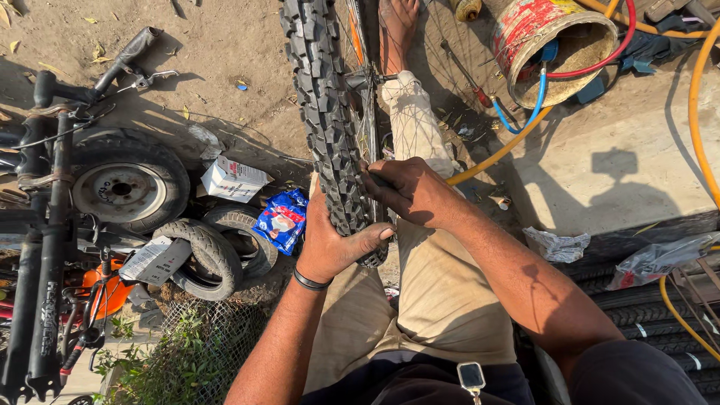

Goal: The person removes a bicycle tire from a rim, then fits a new tire onto the rim by hand. They use a tire lever to seat the tire bead and connect an air hose to inflate the tire.

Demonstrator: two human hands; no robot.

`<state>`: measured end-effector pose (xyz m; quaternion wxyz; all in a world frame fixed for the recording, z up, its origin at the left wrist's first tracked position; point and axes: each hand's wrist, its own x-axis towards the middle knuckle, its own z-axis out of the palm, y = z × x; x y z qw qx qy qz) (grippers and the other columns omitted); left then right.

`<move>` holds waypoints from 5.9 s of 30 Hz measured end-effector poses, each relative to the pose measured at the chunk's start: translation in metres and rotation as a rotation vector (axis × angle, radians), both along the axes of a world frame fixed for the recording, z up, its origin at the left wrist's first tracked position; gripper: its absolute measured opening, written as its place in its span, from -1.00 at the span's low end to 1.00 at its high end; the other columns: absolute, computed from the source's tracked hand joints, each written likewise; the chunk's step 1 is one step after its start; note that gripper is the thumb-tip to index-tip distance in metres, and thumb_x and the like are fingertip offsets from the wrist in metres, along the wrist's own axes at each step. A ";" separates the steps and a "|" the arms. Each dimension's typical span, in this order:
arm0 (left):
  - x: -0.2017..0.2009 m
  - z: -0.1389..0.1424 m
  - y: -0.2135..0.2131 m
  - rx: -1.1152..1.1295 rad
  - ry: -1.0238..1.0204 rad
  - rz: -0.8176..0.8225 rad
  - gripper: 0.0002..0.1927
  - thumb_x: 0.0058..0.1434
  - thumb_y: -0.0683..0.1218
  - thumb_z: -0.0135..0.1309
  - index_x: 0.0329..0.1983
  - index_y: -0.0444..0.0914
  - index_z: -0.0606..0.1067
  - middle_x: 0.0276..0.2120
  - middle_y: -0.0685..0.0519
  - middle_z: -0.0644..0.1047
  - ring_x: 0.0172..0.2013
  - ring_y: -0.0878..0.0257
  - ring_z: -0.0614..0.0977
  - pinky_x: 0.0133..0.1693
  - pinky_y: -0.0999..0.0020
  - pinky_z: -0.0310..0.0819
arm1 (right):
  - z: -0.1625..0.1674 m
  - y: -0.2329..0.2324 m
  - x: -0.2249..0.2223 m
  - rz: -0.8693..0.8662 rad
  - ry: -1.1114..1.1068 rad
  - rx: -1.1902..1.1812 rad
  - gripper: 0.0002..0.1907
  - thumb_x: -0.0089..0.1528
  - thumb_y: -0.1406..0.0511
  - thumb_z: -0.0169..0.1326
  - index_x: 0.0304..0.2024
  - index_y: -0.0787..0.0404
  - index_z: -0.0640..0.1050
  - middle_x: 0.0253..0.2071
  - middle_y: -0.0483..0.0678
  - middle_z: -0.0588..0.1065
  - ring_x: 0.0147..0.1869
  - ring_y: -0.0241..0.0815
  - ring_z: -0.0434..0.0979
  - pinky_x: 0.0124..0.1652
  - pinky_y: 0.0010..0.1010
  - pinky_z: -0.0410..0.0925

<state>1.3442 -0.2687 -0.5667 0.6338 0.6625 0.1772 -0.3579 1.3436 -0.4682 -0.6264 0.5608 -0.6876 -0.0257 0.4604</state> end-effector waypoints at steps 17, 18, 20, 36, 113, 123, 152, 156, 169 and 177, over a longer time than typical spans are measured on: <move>0.000 -0.001 -0.004 -0.101 0.093 0.062 -0.34 0.00 0.13 0.48 0.04 -0.30 0.50 -0.05 0.07 0.58 -0.01 0.27 0.60 0.11 0.32 0.52 | 0.004 0.000 0.005 -0.019 0.042 -0.026 -0.70 0.40 0.15 0.00 0.01 0.22 0.54 -0.33 0.13 0.56 -0.22 0.16 0.63 -0.24 -0.09 0.43; -0.001 -0.001 -0.004 -0.108 0.103 0.067 -0.34 -0.01 0.13 0.48 0.03 -0.30 0.50 -0.06 0.07 0.58 -0.01 0.27 0.60 0.10 0.32 0.52 | 0.004 0.000 0.004 -0.018 0.027 -0.020 -0.70 0.40 0.15 0.00 0.00 0.22 0.54 -0.32 0.13 0.57 -0.20 0.17 0.63 -0.23 -0.09 0.43; -0.002 -0.001 -0.004 -0.078 0.102 0.038 -0.35 -0.02 0.13 0.49 0.01 -0.30 0.51 -0.09 0.08 0.59 -0.06 0.28 0.61 0.06 0.33 0.53 | 0.004 -0.001 0.004 -0.012 0.000 -0.009 -0.72 0.41 0.16 0.00 -0.02 0.23 0.53 -0.30 0.13 0.57 -0.17 0.18 0.63 -0.21 -0.09 0.43; -0.007 -0.003 -0.003 -0.037 0.109 0.037 -0.34 -0.05 0.16 0.49 -0.01 -0.29 0.52 -0.13 0.09 0.56 -0.13 0.31 0.57 -0.02 0.36 0.52 | 0.001 -0.002 0.003 -0.022 -0.001 0.006 -0.72 0.36 0.19 0.03 -0.05 0.28 0.52 -0.32 0.13 0.55 -0.19 0.18 0.61 -0.22 -0.08 0.42; 0.042 0.012 0.040 0.436 -0.157 0.387 -0.60 0.50 0.00 0.10 0.22 -0.36 0.40 -0.04 0.10 0.54 -0.04 0.36 0.51 0.10 0.38 0.43 | -0.051 0.108 -0.001 -0.474 0.560 0.637 -0.71 0.46 0.12 -0.04 0.09 0.15 0.43 -0.06 -0.22 0.41 -0.01 -0.39 0.39 -0.05 -0.49 0.35; 0.063 0.015 0.021 0.570 -0.186 0.272 -0.63 0.53 -0.02 0.05 0.23 -0.37 0.42 0.01 0.02 0.55 0.00 0.32 0.54 0.15 0.38 0.45 | -0.040 0.103 0.014 -0.499 0.377 0.571 -0.71 0.48 0.11 -0.04 0.03 0.19 0.46 -0.03 -0.19 0.46 0.15 -0.38 0.39 0.23 -0.43 0.31; 0.050 0.017 0.014 0.258 -0.245 0.205 -0.47 0.50 0.01 0.02 0.35 -0.43 0.30 0.10 -0.26 0.51 0.03 0.11 0.51 0.14 0.20 0.37 | 0.083 0.149 -0.084 -0.939 -0.369 -0.257 -0.32 0.17 0.27 0.18 0.32 0.30 0.31 0.30 0.16 0.34 0.33 0.15 0.37 0.27 -0.12 0.29; 0.030 0.082 -0.033 0.683 -0.778 -0.073 -0.21 0.47 0.09 0.13 0.50 -0.41 0.05 0.45 -0.36 0.15 0.43 -0.12 0.21 0.42 0.04 0.03 | 0.129 0.164 -0.147 -0.764 -0.424 -0.619 -0.15 0.08 0.28 0.21 0.39 0.30 0.22 0.33 0.18 0.30 0.35 0.18 0.30 0.20 0.02 0.22; -0.156 0.172 -0.137 0.502 -1.162 -2.207 -0.82 0.23 -0.05 0.12 -0.14 -0.14 0.43 -0.16 -0.08 0.59 -0.09 -0.09 0.64 -0.06 -0.07 0.50 | 0.169 0.077 -0.446 -1.525 0.181 -0.905 -0.67 0.21 0.17 0.24 -0.12 0.26 0.53 -0.18 0.09 0.59 -0.08 0.16 0.61 -0.12 -0.10 0.44; -0.341 0.148 -0.175 0.698 -0.888 -2.231 -0.67 0.01 -0.07 0.15 -0.13 -0.19 0.52 -0.20 -0.25 0.63 -0.12 -0.27 0.64 -0.08 -0.13 0.53 | 0.221 0.149 -0.709 -2.462 0.445 -1.011 -0.76 0.31 0.21 0.17 -0.11 0.26 0.59 -0.23 0.04 0.63 -0.18 -0.12 0.67 -0.18 -0.27 0.49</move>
